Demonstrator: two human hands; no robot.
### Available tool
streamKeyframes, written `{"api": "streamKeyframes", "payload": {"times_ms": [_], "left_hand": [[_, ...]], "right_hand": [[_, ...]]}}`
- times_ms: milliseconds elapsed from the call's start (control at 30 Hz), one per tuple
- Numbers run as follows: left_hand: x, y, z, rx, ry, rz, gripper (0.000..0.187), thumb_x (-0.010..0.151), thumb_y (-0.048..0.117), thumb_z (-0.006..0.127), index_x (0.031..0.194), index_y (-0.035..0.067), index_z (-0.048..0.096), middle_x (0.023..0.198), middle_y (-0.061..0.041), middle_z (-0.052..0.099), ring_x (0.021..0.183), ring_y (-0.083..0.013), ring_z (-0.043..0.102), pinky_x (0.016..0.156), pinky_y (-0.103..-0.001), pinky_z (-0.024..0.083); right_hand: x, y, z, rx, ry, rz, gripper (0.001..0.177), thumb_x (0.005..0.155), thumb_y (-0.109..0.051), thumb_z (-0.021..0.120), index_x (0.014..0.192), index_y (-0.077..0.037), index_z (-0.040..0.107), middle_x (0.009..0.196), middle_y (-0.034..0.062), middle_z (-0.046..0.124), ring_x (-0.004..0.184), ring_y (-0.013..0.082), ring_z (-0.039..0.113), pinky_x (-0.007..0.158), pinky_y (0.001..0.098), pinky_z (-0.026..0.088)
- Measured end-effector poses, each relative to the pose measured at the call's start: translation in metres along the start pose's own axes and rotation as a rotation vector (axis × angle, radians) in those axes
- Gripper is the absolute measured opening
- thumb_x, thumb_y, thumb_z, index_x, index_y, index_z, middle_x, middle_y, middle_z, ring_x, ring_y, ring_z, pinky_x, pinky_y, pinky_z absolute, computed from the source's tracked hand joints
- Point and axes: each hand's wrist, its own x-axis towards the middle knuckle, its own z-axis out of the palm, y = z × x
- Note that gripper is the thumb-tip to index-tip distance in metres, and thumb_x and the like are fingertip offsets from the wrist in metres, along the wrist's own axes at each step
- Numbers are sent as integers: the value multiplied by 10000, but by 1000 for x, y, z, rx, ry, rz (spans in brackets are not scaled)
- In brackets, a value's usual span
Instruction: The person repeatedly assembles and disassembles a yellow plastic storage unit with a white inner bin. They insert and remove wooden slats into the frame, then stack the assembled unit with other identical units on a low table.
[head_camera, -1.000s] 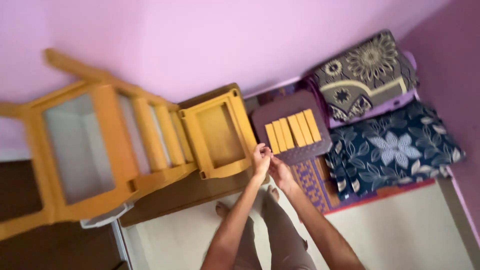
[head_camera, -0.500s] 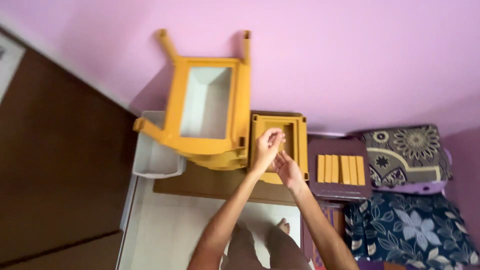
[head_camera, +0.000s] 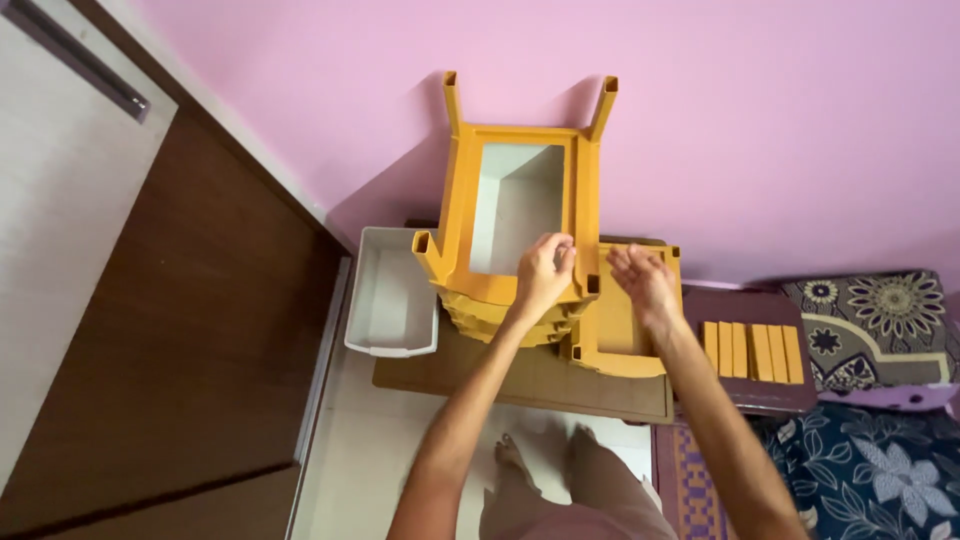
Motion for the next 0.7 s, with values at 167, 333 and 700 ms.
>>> {"api": "streamKeyframes", "payload": {"times_ms": [167, 333, 700], "left_hand": [[22, -27, 36, 83, -119, 64, 199, 941, 113, 698, 1107, 14, 653, 1120, -140, 702, 990, -288, 713, 882, -366, 580], [55, -57, 71, 218, -161, 57, 399, 866, 86, 728, 1238, -22, 630, 1292, -211, 629, 1189, -372, 611, 1017, -471, 507], [142, -73, 105, 836, -985, -157, 559, 813, 204, 796, 1332, 70, 639, 1712, -196, 236, 1545, -419, 292, 1236, -608, 266]], "right_hand": [[35, -23, 21, -56, -20, -63, 366, 1000, -196, 629, 1285, 12, 531, 1276, 172, 692, 1212, 265, 675, 1049, 402, 525], [98, -24, 39, -193, -11, -148, 449, 933, -139, 709, 1307, 19, 515, 1186, 170, 693, 1104, 250, 685, 906, 407, 566], [256, -34, 54, -685, -26, -642, 683, 856, -125, 839, 1380, 76, 449, 1363, 249, 576, 1263, 331, 589, 936, 413, 594]]}}
